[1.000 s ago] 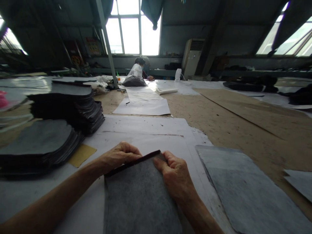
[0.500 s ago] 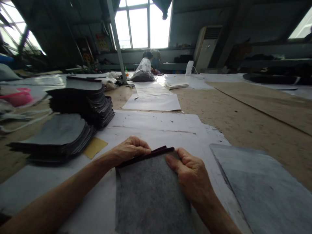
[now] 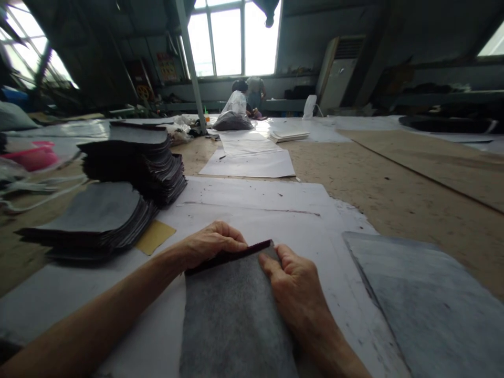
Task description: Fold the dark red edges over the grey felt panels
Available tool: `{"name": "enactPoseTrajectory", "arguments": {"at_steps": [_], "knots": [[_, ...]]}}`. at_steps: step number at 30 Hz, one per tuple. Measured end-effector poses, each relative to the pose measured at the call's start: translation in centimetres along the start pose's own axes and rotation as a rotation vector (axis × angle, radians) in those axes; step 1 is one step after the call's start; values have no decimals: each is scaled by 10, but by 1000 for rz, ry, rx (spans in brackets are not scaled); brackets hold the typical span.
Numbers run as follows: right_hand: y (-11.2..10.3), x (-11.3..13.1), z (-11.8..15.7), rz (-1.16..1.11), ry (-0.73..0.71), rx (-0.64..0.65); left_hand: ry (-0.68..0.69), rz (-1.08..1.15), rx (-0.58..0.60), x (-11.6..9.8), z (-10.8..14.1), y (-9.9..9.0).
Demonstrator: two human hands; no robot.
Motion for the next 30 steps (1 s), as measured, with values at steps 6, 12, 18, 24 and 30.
{"name": "enactPoseTrajectory", "arguments": {"at_steps": [6, 12, 18, 24, 30], "knots": [[2, 9, 2, 27, -52, -14, -3, -2, 56, 4, -2, 6], [-13, 16, 6, 247, -80, -141, -5, -38, -6, 4, -1, 2], [-47, 12, 11, 177, -36, -395, 71, -75, -37, -12, 4, 2], [-6, -5, 1, -279, -17, 26, 131, -167, 50, -19, 7, 9], [-40, -7, 0, -269, -66, -228, 129, -49, -9, -12, 2, -21]]}}
Point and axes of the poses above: each hand's wrist, its own z-axis away from the middle knuckle, its own y-axis out of the palm, x = y × z, the point moved 10 cm from there along -z, towards the middle knuckle, and after that the axes turned 4 degrees about x, right-handed, at the moved point
